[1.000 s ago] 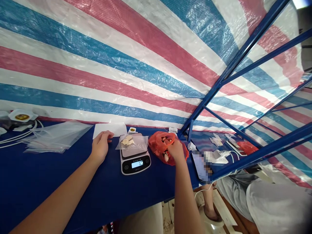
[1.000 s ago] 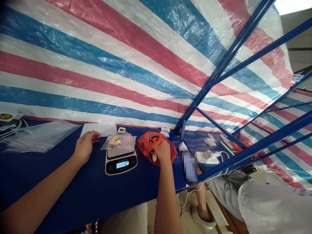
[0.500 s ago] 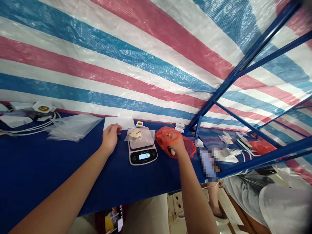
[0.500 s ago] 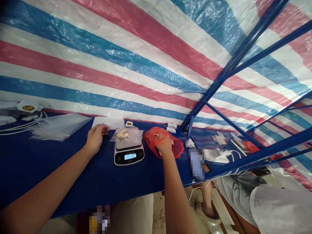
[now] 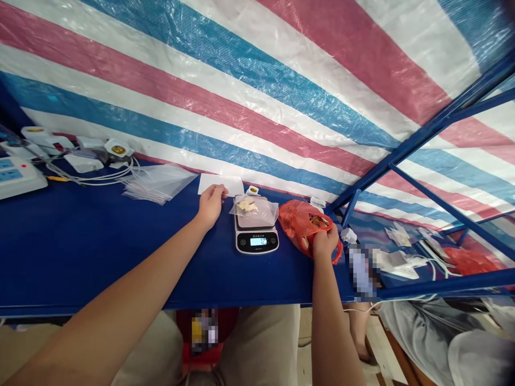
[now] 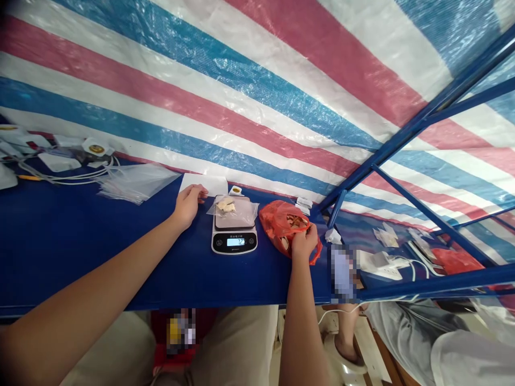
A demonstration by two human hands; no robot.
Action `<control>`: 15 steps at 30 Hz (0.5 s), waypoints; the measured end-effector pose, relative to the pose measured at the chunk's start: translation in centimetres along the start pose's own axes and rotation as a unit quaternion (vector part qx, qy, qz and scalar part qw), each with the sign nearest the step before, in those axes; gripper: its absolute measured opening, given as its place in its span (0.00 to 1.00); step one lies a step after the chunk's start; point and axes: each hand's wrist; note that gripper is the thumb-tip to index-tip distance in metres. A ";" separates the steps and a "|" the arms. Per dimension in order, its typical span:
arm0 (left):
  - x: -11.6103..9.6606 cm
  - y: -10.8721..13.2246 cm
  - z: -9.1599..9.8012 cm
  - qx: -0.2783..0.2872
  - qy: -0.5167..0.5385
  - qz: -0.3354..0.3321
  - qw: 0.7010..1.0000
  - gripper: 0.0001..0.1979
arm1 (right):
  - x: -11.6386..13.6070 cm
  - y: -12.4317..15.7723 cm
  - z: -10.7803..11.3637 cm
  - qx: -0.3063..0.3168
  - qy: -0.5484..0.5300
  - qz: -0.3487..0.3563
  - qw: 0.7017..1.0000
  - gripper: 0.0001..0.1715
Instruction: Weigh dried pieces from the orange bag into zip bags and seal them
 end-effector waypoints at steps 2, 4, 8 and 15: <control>-0.1 0.1 0.1 0.002 -0.001 0.000 1.000 0.15 | -0.1 0.2 0.1 -0.013 0.007 -0.003 1.000 0.19; -0.1 0.2 0.1 0.001 -0.003 -0.001 1.000 0.15 | -0.1 0.1 0.1 -0.013 0.003 -0.002 1.000 0.18; -0.2 0.3 0.2 0.005 -0.009 -0.002 1.000 0.15 | 0.3 0.1 -0.8 0.009 -0.037 -0.002 0.999 0.19; -0.3 0.3 0.4 0.003 -0.013 0.001 1.000 0.16 | 0.6 0.0 -0.7 -0.006 -0.111 -0.061 0.992 0.17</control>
Point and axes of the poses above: each hand's wrist, its own y-axis away from the middle knuckle, its own z-axis out of the back of the hand, x = y × z, and after that the axes turned 15 degrees about -x, right-handed
